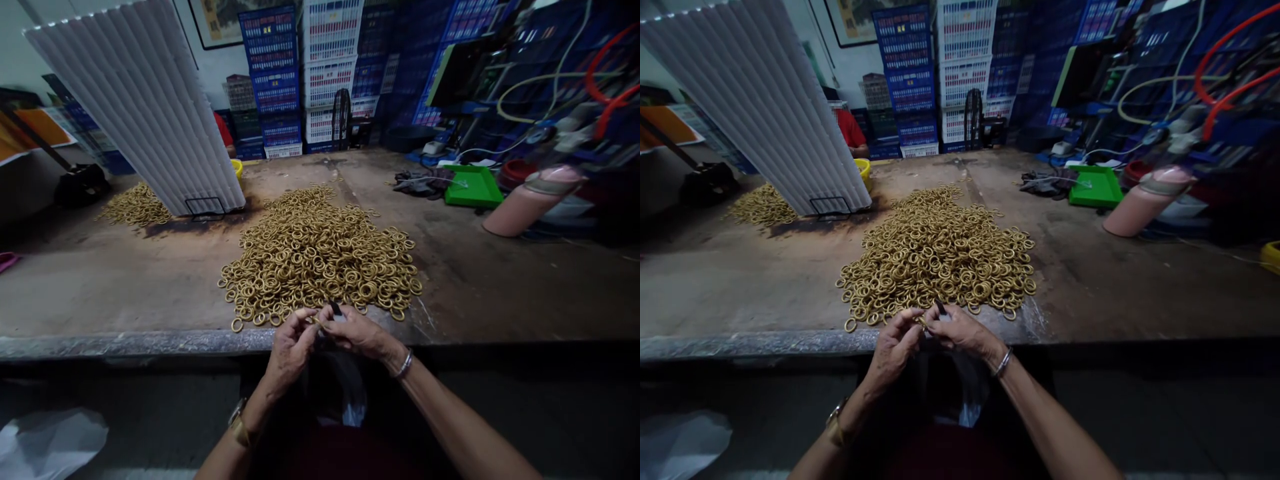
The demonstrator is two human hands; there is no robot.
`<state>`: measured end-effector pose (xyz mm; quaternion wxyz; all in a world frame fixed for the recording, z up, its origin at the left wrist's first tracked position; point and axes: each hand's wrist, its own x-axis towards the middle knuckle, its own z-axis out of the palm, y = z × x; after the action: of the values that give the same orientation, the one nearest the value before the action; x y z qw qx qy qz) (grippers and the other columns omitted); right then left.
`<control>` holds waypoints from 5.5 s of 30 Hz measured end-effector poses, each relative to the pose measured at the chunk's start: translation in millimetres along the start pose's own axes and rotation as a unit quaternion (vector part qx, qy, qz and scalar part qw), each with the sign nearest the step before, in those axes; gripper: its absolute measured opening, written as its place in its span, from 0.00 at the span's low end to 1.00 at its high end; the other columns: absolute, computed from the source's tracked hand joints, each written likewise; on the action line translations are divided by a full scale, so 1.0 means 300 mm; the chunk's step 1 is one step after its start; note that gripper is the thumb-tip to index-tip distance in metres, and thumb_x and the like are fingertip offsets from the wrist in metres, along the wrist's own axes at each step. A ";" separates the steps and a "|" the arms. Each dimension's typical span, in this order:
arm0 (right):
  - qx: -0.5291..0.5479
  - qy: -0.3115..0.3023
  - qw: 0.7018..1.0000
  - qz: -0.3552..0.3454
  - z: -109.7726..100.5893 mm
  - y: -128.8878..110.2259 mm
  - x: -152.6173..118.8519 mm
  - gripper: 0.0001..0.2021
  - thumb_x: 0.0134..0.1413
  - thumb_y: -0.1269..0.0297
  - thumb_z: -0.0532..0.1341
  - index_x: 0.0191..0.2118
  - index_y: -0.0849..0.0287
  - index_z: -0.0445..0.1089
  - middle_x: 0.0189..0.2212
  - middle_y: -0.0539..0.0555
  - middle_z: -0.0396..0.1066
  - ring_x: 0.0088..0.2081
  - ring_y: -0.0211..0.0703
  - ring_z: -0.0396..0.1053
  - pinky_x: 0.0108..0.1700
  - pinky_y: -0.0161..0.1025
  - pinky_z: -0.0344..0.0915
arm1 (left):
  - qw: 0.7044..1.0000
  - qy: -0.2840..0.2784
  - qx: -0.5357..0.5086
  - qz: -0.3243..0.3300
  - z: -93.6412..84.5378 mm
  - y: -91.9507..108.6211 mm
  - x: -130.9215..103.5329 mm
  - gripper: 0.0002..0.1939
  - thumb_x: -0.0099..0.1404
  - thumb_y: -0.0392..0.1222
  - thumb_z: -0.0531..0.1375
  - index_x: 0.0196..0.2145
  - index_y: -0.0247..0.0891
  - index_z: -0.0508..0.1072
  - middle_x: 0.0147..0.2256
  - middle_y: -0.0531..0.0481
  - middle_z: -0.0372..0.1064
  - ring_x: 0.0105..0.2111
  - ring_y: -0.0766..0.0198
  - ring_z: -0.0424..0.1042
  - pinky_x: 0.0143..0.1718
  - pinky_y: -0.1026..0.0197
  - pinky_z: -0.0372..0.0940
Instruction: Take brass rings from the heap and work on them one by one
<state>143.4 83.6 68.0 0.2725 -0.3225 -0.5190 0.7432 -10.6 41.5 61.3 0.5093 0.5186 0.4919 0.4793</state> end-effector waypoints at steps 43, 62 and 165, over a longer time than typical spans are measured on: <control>-0.165 0.146 0.975 -0.014 0.050 0.069 0.006 0.09 0.49 0.59 0.54 0.25 0.60 0.61 0.15 0.43 0.58 0.16 0.29 0.52 0.20 0.29 0.51 | 0.974 -0.066 -0.164 -0.142 0.023 -0.031 -0.078 0.15 0.58 0.52 0.54 0.29 0.36 0.61 0.26 0.52 0.63 0.18 0.74 0.60 0.17 0.71 0.55; -0.530 0.092 0.837 -0.099 0.070 0.076 -0.050 0.07 0.44 0.75 0.51 0.27 0.58 0.63 0.21 0.49 0.65 0.24 0.36 0.60 0.28 0.32 0.51 | 0.994 -0.023 -0.066 -0.087 0.025 -0.017 -0.083 0.12 0.60 0.49 0.53 0.27 0.37 0.60 0.20 0.57 0.57 0.17 0.74 0.56 0.18 0.71 0.55; -0.539 0.119 0.826 -0.112 0.088 0.088 -0.034 0.07 0.44 0.76 0.51 0.29 0.59 0.63 0.23 0.49 0.67 0.26 0.36 0.62 0.28 0.31 0.51 | 0.993 -0.012 -0.070 -0.096 0.010 -0.039 -0.085 0.16 0.60 0.52 0.51 0.25 0.36 0.60 0.18 0.58 0.55 0.17 0.74 0.54 0.18 0.70 0.52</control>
<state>128.1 52.1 51.6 0.1961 -0.4440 -0.8330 0.2656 -9.2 15.8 49.8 0.5940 0.4380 0.4983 0.4551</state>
